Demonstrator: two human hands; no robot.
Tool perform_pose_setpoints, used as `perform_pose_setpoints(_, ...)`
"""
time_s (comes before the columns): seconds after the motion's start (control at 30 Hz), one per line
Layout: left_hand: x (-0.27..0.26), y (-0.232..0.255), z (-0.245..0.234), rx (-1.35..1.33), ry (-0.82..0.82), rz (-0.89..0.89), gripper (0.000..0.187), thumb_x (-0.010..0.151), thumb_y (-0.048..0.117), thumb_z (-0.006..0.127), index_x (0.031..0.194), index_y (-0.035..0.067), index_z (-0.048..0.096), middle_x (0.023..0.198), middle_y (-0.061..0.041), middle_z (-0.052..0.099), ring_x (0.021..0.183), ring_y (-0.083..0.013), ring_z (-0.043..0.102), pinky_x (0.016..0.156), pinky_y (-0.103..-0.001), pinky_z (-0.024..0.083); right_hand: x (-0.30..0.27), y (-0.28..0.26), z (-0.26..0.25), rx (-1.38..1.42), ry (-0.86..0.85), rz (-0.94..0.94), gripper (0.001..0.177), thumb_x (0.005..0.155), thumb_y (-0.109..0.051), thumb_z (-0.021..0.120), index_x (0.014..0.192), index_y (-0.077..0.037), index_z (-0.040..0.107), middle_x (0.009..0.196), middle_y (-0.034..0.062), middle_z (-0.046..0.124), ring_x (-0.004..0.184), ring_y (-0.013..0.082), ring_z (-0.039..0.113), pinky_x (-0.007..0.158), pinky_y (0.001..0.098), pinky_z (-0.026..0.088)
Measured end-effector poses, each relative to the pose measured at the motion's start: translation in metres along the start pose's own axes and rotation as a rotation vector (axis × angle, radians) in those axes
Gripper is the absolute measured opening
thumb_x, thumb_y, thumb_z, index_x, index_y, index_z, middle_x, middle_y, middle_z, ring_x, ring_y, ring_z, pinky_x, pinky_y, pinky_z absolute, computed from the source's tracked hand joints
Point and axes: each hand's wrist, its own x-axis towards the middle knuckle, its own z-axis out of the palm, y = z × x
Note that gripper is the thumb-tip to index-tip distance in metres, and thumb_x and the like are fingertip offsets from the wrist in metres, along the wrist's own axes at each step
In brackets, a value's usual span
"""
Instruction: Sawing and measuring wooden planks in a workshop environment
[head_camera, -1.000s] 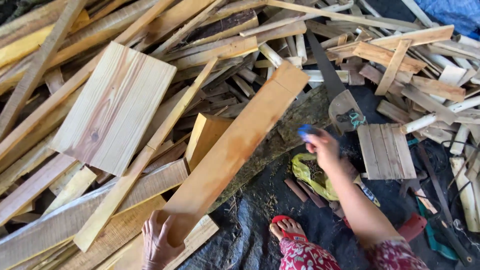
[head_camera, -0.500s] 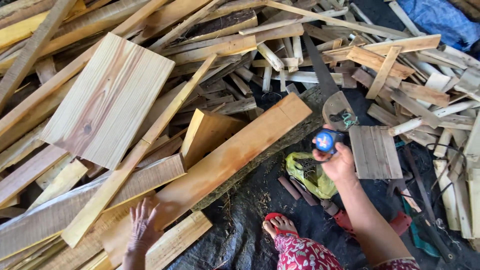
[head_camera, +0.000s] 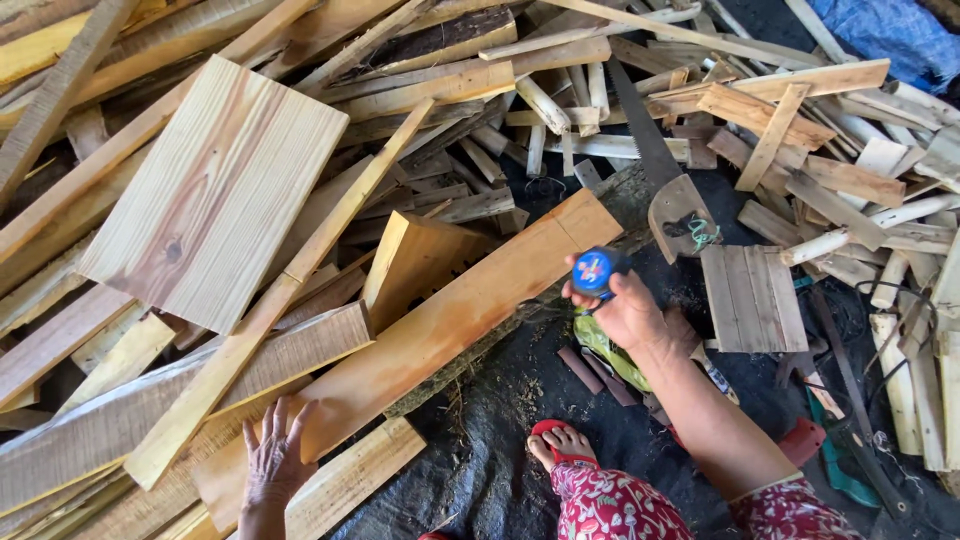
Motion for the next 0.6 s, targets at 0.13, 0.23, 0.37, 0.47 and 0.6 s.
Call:
perform_pose_setpoints(0.13,-0.009,0.006,-0.002,-0.037,0.027,0.002,0.134,0.030,0.039,0.095,0.151,0.040,0.036,0.166,-0.013,0.033,0.151,-0.0361,0.036,0.123,-0.070,0.028,-0.006,0.010,-0.003,0.075,0.010,0.042,0.057,0.079,-0.017,0.085,0.129,-0.016,0.057,0.125,0.0206,0.064,0.096,0.0376,0.067,0.071,0.0301,0.057)
perform_pose_setpoints(0.23,-0.014,0.012,0.000,-0.031,0.065,0.037,0.149,0.019,0.054,0.102,0.152,0.037,0.036,0.169,-0.015,0.028,0.150,-0.0340,0.034,0.125,-0.065,0.023,-0.004,0.009,0.018,0.073,-0.114,0.059,0.058,0.082,-0.027,0.090,0.128,-0.009,0.059,0.119,0.0190,0.062,0.087,0.0314,0.067,0.065,0.0258,0.057)
perform_pose_setpoints(0.37,-0.018,0.016,-0.009,-0.114,0.035,-0.029,0.166,0.010,0.057,0.107,0.156,0.038,0.031,0.169,-0.008,0.026,0.152,-0.0329,0.029,0.119,-0.078,0.014,-0.006,0.015,0.038,0.005,-0.150,0.046,0.068,0.079,-0.029,0.092,0.135,-0.010,0.059,0.116,0.0149,0.068,0.090,0.0305,0.069,0.068,0.0269,0.060)
perform_pose_setpoints(0.47,-0.005,0.034,-0.033,-0.130,0.025,-0.120,0.143,0.031,0.064,0.095,0.157,0.036,0.032,0.170,-0.012,0.024,0.151,-0.0357,0.031,0.113,-0.078,0.023,-0.011,0.014,0.044,-0.233,-0.260,-0.076,0.077,0.074,-0.021,0.094,0.141,-0.015,0.057,0.125,0.0129,0.066,0.097,0.0323,0.071,0.081,0.0357,0.062)
perform_pose_setpoints(0.6,0.040,0.130,-0.156,-0.706,0.263,-0.267,0.074,0.069,0.020,0.088,0.136,0.006,0.059,0.155,-0.022,0.049,0.127,-0.0328,0.062,0.085,-0.039,0.065,-0.024,0.019,0.063,-0.496,-0.269,-0.132,0.082,0.064,-0.012,0.095,0.135,-0.015,0.055,0.138,0.0111,0.057,0.116,0.0355,0.068,0.102,0.0447,0.059)
